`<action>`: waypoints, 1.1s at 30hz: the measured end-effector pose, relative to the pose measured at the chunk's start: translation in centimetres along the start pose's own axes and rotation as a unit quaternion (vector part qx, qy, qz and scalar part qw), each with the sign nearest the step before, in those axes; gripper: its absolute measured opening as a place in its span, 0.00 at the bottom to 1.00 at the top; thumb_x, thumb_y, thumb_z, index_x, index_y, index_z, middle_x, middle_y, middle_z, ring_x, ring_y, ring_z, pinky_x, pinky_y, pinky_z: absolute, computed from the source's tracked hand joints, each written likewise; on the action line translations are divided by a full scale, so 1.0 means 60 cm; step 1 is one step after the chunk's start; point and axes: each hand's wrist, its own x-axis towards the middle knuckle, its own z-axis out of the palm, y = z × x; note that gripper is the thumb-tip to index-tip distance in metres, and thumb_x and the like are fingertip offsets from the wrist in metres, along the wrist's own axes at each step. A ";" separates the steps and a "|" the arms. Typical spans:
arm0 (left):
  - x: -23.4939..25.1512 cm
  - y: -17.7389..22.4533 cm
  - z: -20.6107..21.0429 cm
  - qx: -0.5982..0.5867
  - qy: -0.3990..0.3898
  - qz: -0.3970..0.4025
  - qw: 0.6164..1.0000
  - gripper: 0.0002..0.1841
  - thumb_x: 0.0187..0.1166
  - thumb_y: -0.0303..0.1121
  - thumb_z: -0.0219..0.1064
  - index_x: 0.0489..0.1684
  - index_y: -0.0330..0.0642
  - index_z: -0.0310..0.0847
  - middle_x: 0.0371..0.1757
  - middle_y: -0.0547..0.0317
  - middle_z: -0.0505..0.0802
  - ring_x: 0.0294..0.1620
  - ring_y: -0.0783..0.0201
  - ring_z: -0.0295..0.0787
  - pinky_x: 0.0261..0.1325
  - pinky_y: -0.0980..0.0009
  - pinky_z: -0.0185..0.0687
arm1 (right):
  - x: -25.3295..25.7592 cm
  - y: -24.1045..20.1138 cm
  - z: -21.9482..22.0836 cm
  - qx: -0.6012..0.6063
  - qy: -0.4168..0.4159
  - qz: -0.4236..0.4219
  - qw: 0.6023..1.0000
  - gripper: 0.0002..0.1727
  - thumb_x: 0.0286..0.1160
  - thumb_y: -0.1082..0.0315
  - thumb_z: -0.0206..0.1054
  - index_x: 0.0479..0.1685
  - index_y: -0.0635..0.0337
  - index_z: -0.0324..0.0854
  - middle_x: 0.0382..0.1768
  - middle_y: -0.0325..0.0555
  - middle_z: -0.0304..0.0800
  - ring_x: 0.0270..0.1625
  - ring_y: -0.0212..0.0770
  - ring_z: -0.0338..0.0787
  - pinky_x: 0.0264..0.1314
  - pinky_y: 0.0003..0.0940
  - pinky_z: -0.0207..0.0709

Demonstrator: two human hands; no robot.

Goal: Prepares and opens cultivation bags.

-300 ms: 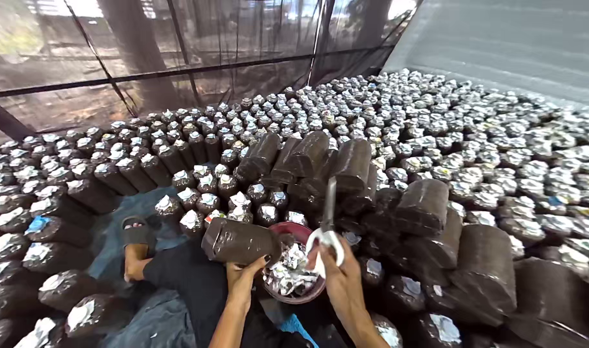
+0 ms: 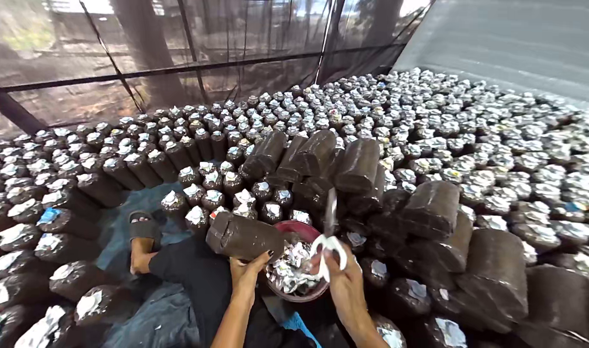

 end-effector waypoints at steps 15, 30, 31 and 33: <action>0.002 -0.006 0.008 0.013 -0.009 0.013 1.000 0.56 0.44 0.18 0.90 0.81 0.34 0.55 0.62 0.35 0.87 0.55 0.47 0.93 0.47 0.53 0.97 | -0.020 0.081 0.019 -0.107 -0.122 0.167 0.973 0.19 0.88 0.69 0.57 0.71 0.71 0.72 0.29 0.49 0.91 0.29 0.41 0.92 0.38 0.41 0.90; -0.062 0.218 -0.153 -0.391 -0.100 -0.019 0.915 0.48 0.46 0.61 0.87 0.68 0.43 0.77 0.61 0.40 0.92 0.58 0.42 0.93 0.58 0.47 0.92 | 0.452 -0.130 -0.081 -0.556 -0.022 -0.335 0.760 0.35 0.81 0.47 0.68 0.79 0.64 0.74 0.62 0.85 0.77 0.67 0.89 0.74 0.64 0.90 0.59; -0.067 0.227 -0.180 -0.410 -0.080 -0.014 0.908 0.47 0.50 0.60 0.86 0.71 0.44 0.74 0.64 0.39 0.90 0.61 0.42 0.92 0.60 0.47 0.91 | 0.480 -0.124 -0.080 -0.580 -0.038 -0.323 0.747 0.34 0.81 0.47 0.69 0.78 0.62 0.75 0.63 0.85 0.78 0.69 0.90 0.73 0.67 0.91 0.56; -0.076 0.232 -0.233 -0.420 -0.036 -0.012 0.907 0.47 0.60 0.67 0.77 0.76 0.46 0.70 0.67 0.40 0.88 0.63 0.44 0.92 0.58 0.52 0.93 | 0.511 -0.116 -0.084 -0.617 -0.059 -0.279 0.734 0.33 0.80 0.48 0.70 0.77 0.60 0.77 0.65 0.85 0.78 0.73 0.90 0.70 0.68 0.93 0.53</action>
